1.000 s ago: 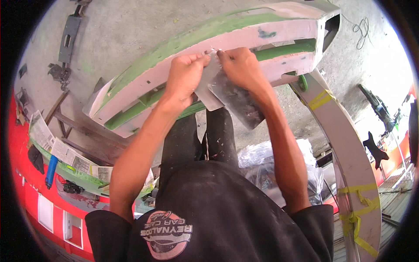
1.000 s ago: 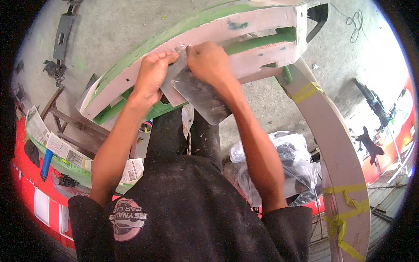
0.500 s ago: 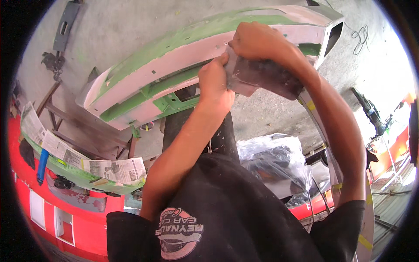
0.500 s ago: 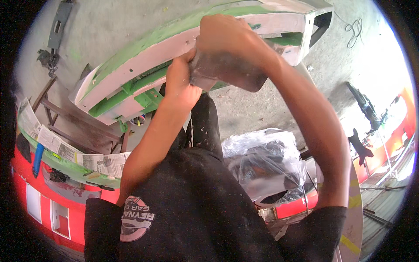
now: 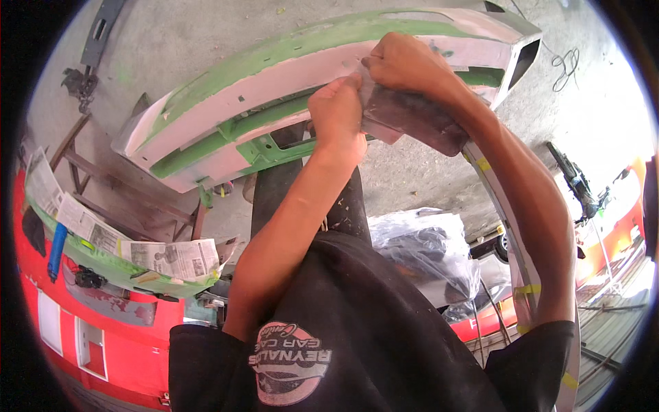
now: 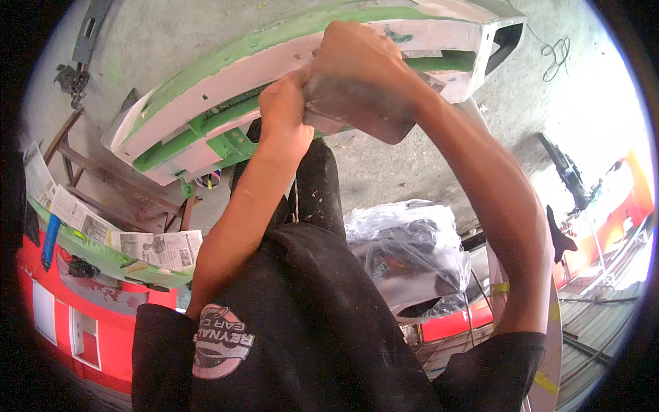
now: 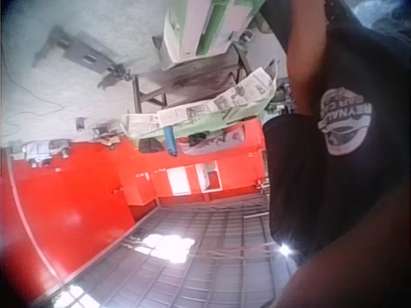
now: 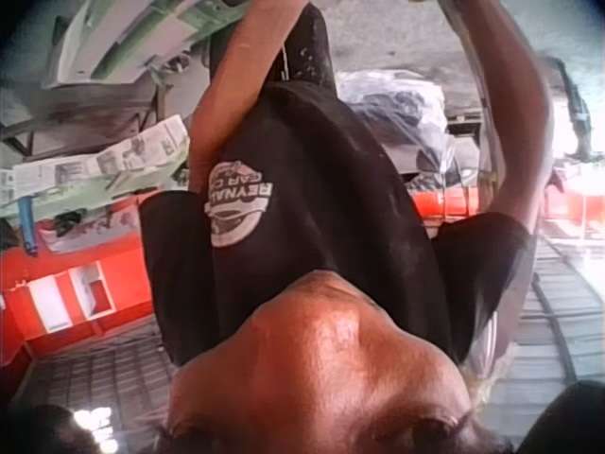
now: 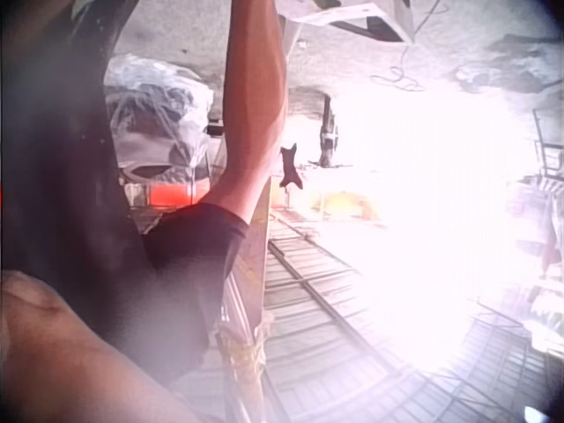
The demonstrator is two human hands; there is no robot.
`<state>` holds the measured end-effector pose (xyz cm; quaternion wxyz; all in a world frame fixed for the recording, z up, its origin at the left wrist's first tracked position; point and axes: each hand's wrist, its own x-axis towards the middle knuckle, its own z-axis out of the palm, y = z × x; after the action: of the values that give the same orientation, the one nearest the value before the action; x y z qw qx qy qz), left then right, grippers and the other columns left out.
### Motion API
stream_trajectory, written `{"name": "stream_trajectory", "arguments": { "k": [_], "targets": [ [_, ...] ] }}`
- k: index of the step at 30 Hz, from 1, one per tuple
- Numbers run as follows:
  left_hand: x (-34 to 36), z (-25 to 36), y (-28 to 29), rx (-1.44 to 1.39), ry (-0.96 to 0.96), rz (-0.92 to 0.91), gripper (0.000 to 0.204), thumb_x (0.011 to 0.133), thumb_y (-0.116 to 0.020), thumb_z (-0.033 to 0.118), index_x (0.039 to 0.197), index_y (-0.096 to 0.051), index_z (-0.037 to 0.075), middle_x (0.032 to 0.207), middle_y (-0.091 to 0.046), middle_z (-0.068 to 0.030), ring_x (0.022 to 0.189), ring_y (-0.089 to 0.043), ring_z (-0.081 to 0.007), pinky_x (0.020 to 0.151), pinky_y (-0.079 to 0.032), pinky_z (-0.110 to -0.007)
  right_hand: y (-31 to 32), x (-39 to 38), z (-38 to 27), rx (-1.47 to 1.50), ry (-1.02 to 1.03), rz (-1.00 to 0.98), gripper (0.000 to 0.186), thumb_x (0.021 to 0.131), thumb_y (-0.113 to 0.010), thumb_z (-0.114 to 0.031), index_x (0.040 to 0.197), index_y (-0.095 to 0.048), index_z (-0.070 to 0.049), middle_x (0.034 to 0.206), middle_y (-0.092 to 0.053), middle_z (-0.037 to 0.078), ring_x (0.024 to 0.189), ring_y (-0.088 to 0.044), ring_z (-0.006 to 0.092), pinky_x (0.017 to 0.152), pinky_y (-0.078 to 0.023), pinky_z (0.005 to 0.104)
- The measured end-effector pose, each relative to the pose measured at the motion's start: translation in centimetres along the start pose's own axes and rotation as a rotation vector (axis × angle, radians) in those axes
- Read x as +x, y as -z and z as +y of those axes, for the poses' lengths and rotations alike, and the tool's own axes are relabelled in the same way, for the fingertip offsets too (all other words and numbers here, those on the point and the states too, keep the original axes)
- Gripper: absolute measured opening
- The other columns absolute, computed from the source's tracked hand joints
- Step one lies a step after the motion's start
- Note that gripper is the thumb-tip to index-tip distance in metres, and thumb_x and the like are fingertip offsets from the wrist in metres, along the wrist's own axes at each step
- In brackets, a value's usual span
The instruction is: Sand the surface of an automotive bumper using sandpaper.
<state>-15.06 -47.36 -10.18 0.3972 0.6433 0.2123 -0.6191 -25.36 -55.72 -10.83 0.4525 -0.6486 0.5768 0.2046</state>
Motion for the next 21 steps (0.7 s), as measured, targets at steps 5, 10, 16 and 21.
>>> {"name": "stream_trajectory", "arguments": {
  "k": [5,10,16,21],
  "targets": [
    [0.2,0.7,0.2,0.127,-0.054,-0.016,0.012,0.084,-0.060,0.004,0.084,-0.065,-0.007,0.077,-0.064,-0.0077,0.063,-0.057,-0.0143,0.057,-0.045,-0.029,-1.3,0.0,0.5,0.104,-0.083,0.010,0.033,0.080,-0.059,-0.032,0.073,-0.065,0.000,0.072,-0.062,0.025,0.071,-0.063,0.0419,0.069,-0.048,0.0488],
    [1.5,1.6,1.6,0.384,-0.208,-0.048,0.012,0.080,-0.062,0.004,0.078,-0.067,-0.008,0.071,-0.061,-0.0038,0.061,-0.051,-0.0103,0.053,-0.038,-0.028,-2.7,-0.9,0.7,0.164,0.101,0.119,0.034,0.083,-0.057,-0.032,0.080,-0.068,-0.001,0.078,-0.063,0.028,0.078,-0.063,0.0451,0.073,-0.049,0.0489],
    [2.4,4.1,2.0,0.787,-0.279,-0.149,0.013,0.078,-0.064,0.005,0.072,-0.068,-0.006,0.061,-0.057,-0.0003,0.053,-0.044,-0.0087,0.047,-0.035,-0.029,-4.8,-1.5,-0.6,0.518,-0.183,0.109,0.032,0.088,-0.053,-0.023,0.087,-0.068,0.005,0.088,-0.065,0.027,0.084,-0.065,0.0421,0.079,-0.050,0.0455],
    [2.5,6.4,0.5,1.173,-0.340,-0.252,0.017,0.077,-0.065,0.011,0.070,-0.068,-0.004,0.056,-0.055,-0.0019,0.050,-0.045,-0.0083,0.046,-0.037,-0.030,-8.0,-2.0,-1.0,0.854,-0.265,0.289,0.041,0.094,-0.053,-0.029,0.083,-0.064,0.008,0.064,-0.056,0.010,0.063,-0.047,0.0138,0.060,-0.043,0.0366]
  ]
}}
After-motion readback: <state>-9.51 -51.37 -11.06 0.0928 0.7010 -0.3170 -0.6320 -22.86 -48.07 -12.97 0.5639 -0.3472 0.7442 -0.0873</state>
